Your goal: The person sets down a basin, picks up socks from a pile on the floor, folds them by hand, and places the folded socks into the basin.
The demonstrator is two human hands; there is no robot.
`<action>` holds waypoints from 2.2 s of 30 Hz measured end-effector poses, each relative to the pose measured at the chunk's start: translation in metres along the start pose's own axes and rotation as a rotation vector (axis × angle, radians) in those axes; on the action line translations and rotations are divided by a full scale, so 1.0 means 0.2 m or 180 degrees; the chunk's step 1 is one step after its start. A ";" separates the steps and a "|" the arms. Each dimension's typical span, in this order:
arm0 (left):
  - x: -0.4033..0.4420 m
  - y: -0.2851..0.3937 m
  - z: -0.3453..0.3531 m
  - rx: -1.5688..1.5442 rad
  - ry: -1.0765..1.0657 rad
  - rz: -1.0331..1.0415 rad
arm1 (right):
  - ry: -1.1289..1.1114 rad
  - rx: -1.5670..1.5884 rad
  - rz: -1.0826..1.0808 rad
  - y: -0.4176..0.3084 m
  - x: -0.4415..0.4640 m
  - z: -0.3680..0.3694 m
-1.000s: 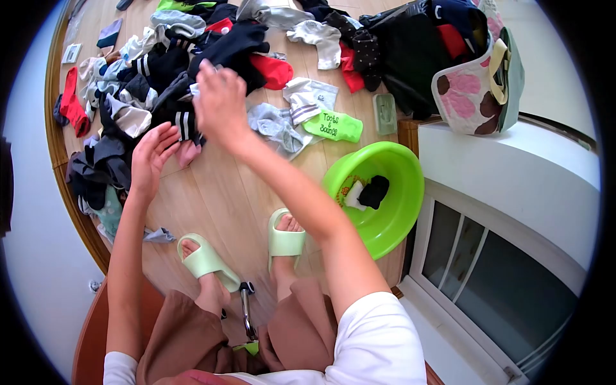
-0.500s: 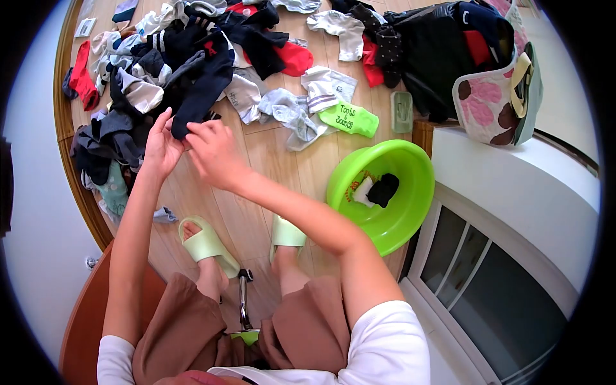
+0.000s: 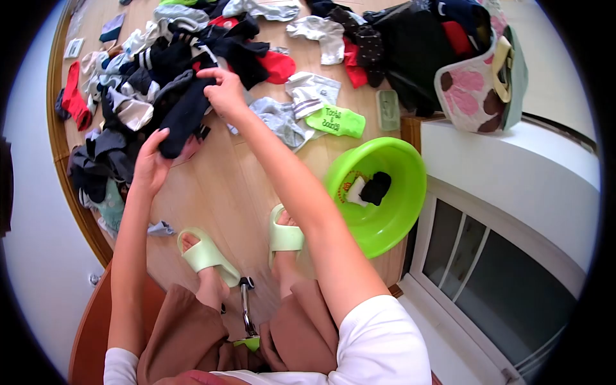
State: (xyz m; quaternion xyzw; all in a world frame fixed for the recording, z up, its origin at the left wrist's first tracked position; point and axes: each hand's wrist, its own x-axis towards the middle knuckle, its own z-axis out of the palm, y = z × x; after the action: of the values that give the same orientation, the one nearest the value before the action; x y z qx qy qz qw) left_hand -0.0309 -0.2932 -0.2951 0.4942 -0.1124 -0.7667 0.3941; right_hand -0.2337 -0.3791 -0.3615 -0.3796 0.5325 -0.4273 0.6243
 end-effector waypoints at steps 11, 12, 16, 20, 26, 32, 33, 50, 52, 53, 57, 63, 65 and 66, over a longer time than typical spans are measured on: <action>-0.12 0.14 -0.20 0.2459 -0.0046 0.0426 | -0.0310 0.0496 0.0857 -0.15 -0.40 -0.09; -0.15 0.16 -0.16 0.1632 -0.0005 0.0298 | -0.0403 0.0747 0.0924 -0.20 -0.43 -0.08; -0.23 0.14 -0.05 0.0659 0.0248 0.0285 | -0.0330 0.0539 0.0838 -0.26 -0.53 -0.10; -0.22 -0.01 -0.16 0.1076 0.0172 -0.0159 | -0.0080 -0.0780 -0.0059 -0.09 -0.63 -0.18; -0.24 -0.25 -0.28 0.1528 0.0334 -0.0351 | -0.0009 -0.1328 0.0073 0.07 -0.85 -0.29; -0.27 -0.28 -0.31 0.1307 0.0327 -0.0223 | 0.0056 -0.1478 0.0044 0.10 -0.89 -0.27; -0.27 -0.27 -0.31 0.1258 0.0333 -0.0163 | 0.0064 -0.1327 0.0061 0.08 -0.88 -0.27; -0.29 -0.28 -0.33 0.1177 0.0300 0.0010 | 0.0926 -0.0243 -0.0279 0.01 -0.68 -0.25; -0.29 -0.28 -0.35 0.1149 0.0388 -0.0021 | 0.1006 -0.0285 -0.0155 0.05 -0.68 -0.28; -0.30 -0.28 -0.36 0.1139 0.0391 -0.0014 | 0.1038 -0.0288 -0.0154 0.07 -0.68 -0.29; -0.31 -0.29 -0.40 0.1049 0.0455 -0.0013 | 0.0996 -0.0444 -0.0197 0.06 -0.69 -0.29; -0.32 -0.33 -0.50 0.0645 0.0679 0.0039 | 0.0839 0.0182 0.0468 0.01 -0.70 -0.28; -0.33 -0.35 -0.56 0.0536 0.0841 0.0122 | 0.0813 0.1241 0.1138 -0.06 -0.72 -0.22; -0.33 -0.34 -0.58 0.0527 0.0940 0.0111 | 0.0654 0.1294 0.1354 -0.08 -0.72 -0.20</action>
State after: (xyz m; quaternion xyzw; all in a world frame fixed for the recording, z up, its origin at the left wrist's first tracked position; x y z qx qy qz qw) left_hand 0.0476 -0.1747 -0.3462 0.6303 -0.1247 -0.6669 0.3774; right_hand -0.2853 -0.2503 -0.3036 -0.0818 0.5639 -0.4209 0.7057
